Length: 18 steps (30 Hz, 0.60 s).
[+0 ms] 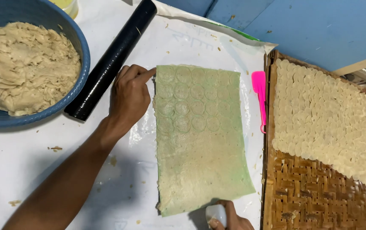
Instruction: Rolling out dough into a thin sheet and using a circular cutter to create uniform dough circles.
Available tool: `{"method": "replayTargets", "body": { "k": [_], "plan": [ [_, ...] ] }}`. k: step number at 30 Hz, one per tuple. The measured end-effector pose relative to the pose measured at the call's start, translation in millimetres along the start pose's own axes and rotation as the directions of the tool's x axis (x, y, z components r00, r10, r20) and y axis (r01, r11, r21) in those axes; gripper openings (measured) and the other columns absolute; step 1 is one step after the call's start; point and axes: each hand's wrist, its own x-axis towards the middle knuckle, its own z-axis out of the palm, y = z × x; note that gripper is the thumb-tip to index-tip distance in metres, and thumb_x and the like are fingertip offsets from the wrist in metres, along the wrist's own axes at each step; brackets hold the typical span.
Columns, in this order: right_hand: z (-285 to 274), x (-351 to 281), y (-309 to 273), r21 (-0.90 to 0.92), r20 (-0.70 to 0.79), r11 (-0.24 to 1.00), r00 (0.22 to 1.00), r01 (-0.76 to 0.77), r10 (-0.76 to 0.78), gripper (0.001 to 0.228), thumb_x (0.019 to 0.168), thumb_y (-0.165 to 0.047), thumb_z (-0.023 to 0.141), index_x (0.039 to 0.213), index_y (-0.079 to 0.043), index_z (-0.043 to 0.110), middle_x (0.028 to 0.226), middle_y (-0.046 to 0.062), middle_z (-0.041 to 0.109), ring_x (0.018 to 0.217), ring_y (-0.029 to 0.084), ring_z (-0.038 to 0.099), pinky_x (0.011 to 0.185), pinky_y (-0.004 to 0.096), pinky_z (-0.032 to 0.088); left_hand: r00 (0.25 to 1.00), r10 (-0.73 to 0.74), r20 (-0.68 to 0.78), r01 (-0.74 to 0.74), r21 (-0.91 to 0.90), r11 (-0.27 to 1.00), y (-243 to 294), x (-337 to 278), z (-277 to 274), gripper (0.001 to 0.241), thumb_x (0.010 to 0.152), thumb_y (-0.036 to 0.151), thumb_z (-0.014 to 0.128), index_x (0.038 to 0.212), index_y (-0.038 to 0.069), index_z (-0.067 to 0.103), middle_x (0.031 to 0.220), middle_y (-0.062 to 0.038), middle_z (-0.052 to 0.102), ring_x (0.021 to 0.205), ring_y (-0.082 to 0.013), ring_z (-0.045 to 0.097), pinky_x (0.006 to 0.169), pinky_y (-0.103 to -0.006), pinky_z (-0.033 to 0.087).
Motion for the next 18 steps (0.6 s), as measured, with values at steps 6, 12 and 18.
{"method": "replayTargets", "body": {
  "k": [6,12,18],
  "plan": [
    [-102,39,-96,-0.007,0.046,0.996,0.995,-0.084,0.084,0.043,0.099,-0.043,0.045,0.126,-0.009,0.042,0.082,0.022,0.079,0.054,0.032,0.082,0.051,0.044,0.069,0.999,-0.026,0.039,0.025,0.025,0.999,-4,-1,2,0.045,0.081,-0.020,0.056,0.121,-0.008,0.074,0.093,-0.012,0.065,0.079,-0.0206,0.053,0.073,-0.0325,0.048],
    [-139,114,-190,-0.063,-0.128,0.982,0.974,0.178,-0.185,0.052,0.100,-0.039,0.056,0.129,0.003,0.044,0.093,0.028,0.072,0.060,0.034,0.076,0.044,0.040,0.067,1.000,-0.027,0.010,0.026,0.048,0.999,-10,0,6,0.041,0.080,-0.018,0.059,0.117,-0.008,0.075,0.092,-0.013,0.065,0.077,-0.0196,0.055,0.070,-0.0304,0.050],
    [-129,155,-237,-0.301,-0.241,0.879,0.862,0.371,-0.446,0.049,0.100,-0.037,0.057,0.127,0.003,0.051,0.099,0.018,0.062,0.060,0.033,0.067,0.043,0.042,0.051,0.999,-0.037,-0.016,0.037,0.026,0.999,-5,-3,-1,0.039,0.079,-0.013,0.062,0.115,-0.005,0.075,0.095,-0.011,0.065,0.084,-0.0235,0.056,0.076,-0.0346,0.049]
  ]
}}
